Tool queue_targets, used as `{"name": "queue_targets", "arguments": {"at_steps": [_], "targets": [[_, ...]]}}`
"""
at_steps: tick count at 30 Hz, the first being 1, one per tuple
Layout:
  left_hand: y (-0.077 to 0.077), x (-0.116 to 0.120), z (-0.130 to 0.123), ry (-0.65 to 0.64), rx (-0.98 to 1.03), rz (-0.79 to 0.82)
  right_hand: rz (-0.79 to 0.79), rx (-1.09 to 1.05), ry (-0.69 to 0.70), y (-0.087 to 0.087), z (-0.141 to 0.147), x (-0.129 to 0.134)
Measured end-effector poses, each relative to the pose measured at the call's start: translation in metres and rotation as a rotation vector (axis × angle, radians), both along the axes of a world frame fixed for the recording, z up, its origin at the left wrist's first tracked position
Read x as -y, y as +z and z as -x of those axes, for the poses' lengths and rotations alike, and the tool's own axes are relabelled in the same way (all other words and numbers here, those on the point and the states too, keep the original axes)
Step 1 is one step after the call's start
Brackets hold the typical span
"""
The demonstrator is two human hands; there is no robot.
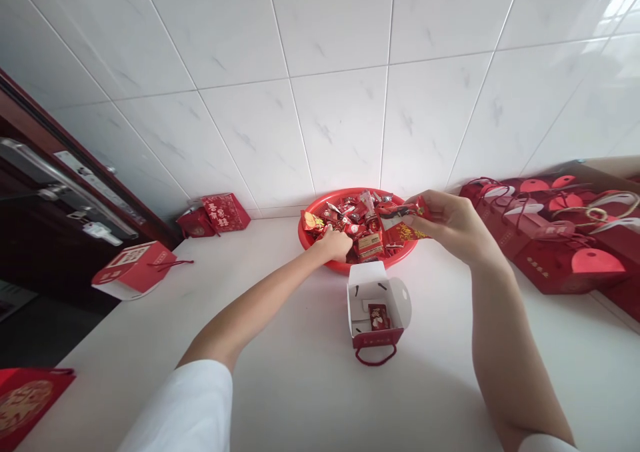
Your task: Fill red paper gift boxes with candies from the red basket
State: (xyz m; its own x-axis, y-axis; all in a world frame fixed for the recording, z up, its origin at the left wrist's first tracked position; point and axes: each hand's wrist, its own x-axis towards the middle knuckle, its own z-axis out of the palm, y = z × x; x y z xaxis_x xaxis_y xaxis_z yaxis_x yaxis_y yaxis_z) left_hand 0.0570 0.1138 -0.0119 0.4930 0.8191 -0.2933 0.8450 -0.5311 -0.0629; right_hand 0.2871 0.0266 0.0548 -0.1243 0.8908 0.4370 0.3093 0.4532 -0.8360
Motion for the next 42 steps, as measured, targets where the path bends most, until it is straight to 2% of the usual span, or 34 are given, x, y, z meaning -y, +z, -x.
{"name": "queue_targets", "arguments": {"at_steps": [4,8,12,18,23,27,30,34,38,42], "targets": [[0.001,-0.007,0.015,0.029,0.147,0.022,-0.014,0.002,-0.010,0.000,-0.001,0.000],[0.000,-0.011,0.026,0.077,0.344,-0.029,-0.023,0.009,-0.027,-0.001,-0.002,-0.001],[-0.006,-0.013,0.024,0.104,0.694,-0.033,-0.032,0.009,-0.032,-0.001,-0.002,-0.002],[-0.002,-0.011,0.023,0.140,0.952,-0.015,-0.017,-0.033,-0.017,-0.001,-0.004,-0.003],[0.012,0.008,0.025,0.166,1.355,0.084,0.035,-0.115,-0.002,-0.001,-0.002,-0.005],[0.022,0.029,0.022,0.109,1.484,0.157,0.112,-0.144,0.077,0.000,0.001,-0.004],[0.027,0.041,0.020,0.076,1.547,0.209,0.168,-0.167,0.202,0.002,0.003,-0.002],[0.030,0.051,0.017,0.126,1.685,0.303,0.187,-0.236,0.325,0.004,0.006,0.000],[0.034,0.062,0.010,0.173,1.859,0.402,0.181,-0.279,0.345,0.003,0.009,0.000],[0.037,0.077,0.001,0.196,1.982,0.473,0.186,-0.355,0.286,0.000,0.011,-0.003]]}}
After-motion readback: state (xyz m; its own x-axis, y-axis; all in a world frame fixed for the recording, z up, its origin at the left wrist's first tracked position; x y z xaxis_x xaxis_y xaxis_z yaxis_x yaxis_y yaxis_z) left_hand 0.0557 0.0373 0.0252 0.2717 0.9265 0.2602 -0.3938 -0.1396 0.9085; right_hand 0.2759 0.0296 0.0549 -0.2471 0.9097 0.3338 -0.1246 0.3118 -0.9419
